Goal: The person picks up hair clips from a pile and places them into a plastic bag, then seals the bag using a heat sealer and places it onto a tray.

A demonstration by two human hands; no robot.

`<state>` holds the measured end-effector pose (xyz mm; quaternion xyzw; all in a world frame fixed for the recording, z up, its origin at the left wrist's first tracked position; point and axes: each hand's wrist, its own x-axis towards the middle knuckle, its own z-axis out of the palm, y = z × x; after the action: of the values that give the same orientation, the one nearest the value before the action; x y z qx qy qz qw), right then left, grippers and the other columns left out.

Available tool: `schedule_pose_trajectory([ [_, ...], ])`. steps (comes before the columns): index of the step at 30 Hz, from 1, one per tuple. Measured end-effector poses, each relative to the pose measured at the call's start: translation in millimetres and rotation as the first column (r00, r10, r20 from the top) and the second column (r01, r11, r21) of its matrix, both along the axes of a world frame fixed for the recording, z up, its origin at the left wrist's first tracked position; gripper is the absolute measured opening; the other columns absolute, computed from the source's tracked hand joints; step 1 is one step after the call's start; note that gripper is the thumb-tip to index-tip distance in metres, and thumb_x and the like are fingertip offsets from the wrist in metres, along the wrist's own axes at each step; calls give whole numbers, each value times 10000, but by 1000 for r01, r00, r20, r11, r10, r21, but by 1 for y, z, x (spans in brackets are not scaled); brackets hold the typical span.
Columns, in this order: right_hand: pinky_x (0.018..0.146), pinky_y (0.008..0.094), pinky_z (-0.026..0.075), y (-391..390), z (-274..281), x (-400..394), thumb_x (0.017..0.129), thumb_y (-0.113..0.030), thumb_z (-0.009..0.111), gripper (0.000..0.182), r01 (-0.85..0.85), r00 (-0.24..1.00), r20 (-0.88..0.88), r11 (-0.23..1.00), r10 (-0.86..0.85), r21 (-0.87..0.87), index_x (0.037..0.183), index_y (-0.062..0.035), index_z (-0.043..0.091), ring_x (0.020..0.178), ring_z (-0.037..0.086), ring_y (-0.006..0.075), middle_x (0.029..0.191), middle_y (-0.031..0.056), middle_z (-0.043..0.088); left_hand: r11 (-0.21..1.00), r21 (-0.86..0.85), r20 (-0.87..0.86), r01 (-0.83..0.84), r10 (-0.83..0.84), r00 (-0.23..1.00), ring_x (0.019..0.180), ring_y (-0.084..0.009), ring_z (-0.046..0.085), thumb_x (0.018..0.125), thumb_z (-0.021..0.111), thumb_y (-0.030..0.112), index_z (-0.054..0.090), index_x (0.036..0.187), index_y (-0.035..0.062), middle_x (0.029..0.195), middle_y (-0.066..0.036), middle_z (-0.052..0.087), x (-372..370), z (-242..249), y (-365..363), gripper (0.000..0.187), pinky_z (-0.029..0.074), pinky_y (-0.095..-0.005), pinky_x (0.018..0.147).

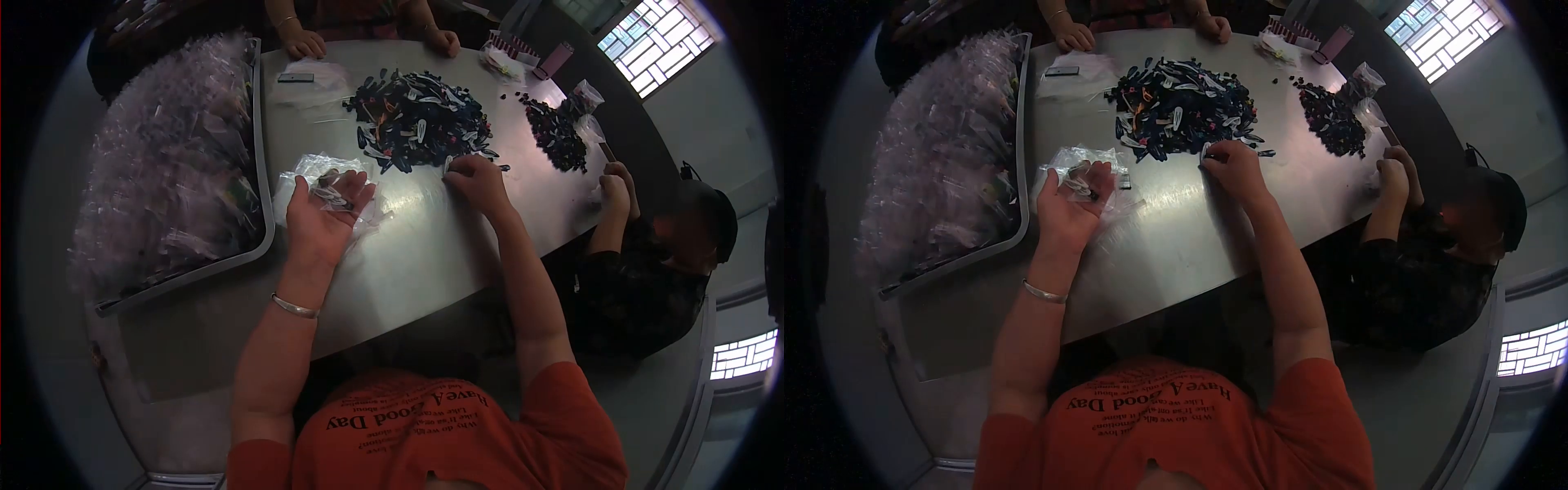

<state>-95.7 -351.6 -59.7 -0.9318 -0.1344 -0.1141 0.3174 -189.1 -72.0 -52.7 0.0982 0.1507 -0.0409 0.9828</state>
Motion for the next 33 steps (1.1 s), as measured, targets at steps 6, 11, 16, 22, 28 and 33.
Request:
schedule_pose_trajectory([
  [6, 677, 282, 518, -4, 3, -2, 728, -137, 733, 238, 115, 975, -217, 945, -48, 307, 928, -18, 684, 713, 635, 145, 853, 86, 687, 1000, 17, 2, 1, -1, 1000, 1014, -354, 584, 990, 234, 435, 511, 998, 1, 1010, -208, 589, -1, 1, -1, 514, 426, -540, 966],
  [11, 680, 261, 518, 3, 9, -11, 742, -103, 714, 229, 173, 957, -284, 907, -63, 383, 946, -9, 666, 711, 620, 113, 848, 59, 675, 1000, 2, -8, 14, -14, 1000, 1008, -358, 585, 992, 233, 428, 511, 993, -7, 1007, -207, 591, -1, 2, -2, 516, 426, -539, 963],
  [16, 688, 253, 517, 6, -4, -4, 742, -87, 712, 222, 13, 994, 107, 991, -28, 136, 944, -9, 661, 736, 617, 107, 842, 51, 666, 1000, -4, -14, 0, 0, 1000, 1001, -366, 585, 992, 243, 425, 507, 977, -11, 1006, -217, 589, -1, 2, -1, 510, 429, -546, 958],
  [22, 691, 233, 497, 39, 37, -42, 768, -13, 674, 231, 27, 974, -192, 787, 118, 616, 993, 9, 629, 752, 599, 107, 848, 47, 645, 998, -53, -33, -37, 35, 999, 1019, -403, 559, 991, 243, 439, 481, 1032, -44, 1038, -258, 569, 0, 0, -4, 539, 420, -576, 961],
  [28, 669, 225, 509, 112, 61, -94, 727, 64, 683, 195, -385, 923, 242, 740, 300, 551, 906, 8, 631, 782, 615, 105, 913, 50, 599, 995, -88, -62, -53, 48, 997, 1049, -401, 540, 991, 200, 456, 428, 1105, -90, 1051, -269, 554, -4, 11, -8, 603, 409, -570, 975],
  [33, 591, 252, 513, 140, 59, -93, 673, -6, 751, 243, -303, 840, 475, 953, 261, 12, 894, -76, 677, 706, 623, 158, 883, 69, 615, 998, -58, 36, -31, 33, 999, 1052, -377, 545, 996, 172, 433, 402, 1147, -101, 1085, -270, 542, -5, 4, -6, 600, 413, -528, 987],
])
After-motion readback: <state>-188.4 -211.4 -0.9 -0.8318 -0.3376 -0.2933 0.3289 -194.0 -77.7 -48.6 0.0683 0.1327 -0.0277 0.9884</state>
